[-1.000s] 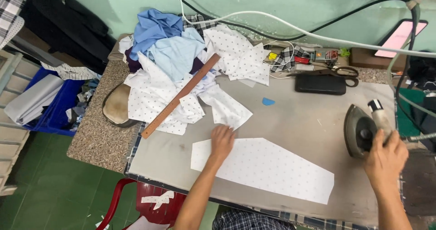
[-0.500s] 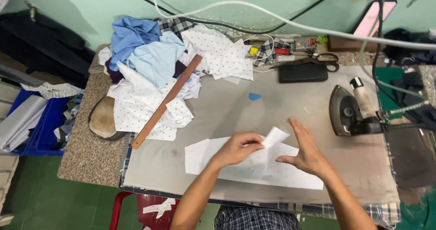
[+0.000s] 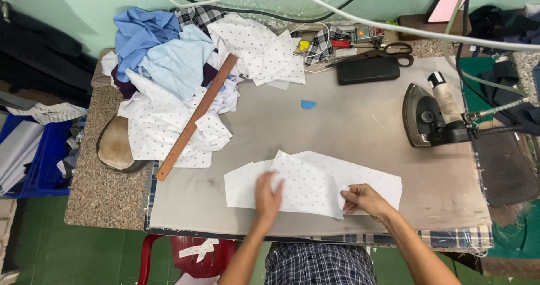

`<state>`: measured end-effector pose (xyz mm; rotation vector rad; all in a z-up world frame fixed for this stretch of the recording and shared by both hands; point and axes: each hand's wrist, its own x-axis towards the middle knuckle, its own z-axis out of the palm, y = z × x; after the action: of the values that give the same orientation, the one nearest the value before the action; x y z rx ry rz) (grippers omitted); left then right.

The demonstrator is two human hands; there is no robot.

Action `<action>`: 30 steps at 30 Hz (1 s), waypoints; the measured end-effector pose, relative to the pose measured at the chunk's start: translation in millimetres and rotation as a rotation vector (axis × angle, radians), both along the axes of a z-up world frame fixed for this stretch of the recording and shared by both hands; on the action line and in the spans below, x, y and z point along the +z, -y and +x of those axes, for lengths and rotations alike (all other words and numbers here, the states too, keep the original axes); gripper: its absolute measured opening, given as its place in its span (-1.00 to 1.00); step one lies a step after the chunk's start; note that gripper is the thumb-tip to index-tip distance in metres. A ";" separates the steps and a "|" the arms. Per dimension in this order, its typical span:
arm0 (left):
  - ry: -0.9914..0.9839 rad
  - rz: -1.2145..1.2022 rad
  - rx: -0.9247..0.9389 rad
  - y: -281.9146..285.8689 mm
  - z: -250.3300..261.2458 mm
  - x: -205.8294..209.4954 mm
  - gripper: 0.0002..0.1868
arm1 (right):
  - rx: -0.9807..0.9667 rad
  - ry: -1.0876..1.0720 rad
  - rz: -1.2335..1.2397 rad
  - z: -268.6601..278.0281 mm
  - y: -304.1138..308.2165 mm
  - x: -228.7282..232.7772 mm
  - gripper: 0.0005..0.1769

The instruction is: The person irons a white patterned fabric piece on a worktable, then folds and cuts it with scissors. The person repeats ironing and cutting on additional fabric pieces, handling each piece individually.

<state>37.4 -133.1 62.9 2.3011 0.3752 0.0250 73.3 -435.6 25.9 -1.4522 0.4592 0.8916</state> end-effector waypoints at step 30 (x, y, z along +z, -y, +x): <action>0.770 0.413 -0.342 -139.7 25.0 57.1 -0.69 | 0.225 1.400 -0.846 8.4 129.0 78.4 -0.64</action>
<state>62.4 6.6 120.0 2.5017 -0.4570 0.8532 81.7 -564.6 104.2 -2.5060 -0.4734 -0.3852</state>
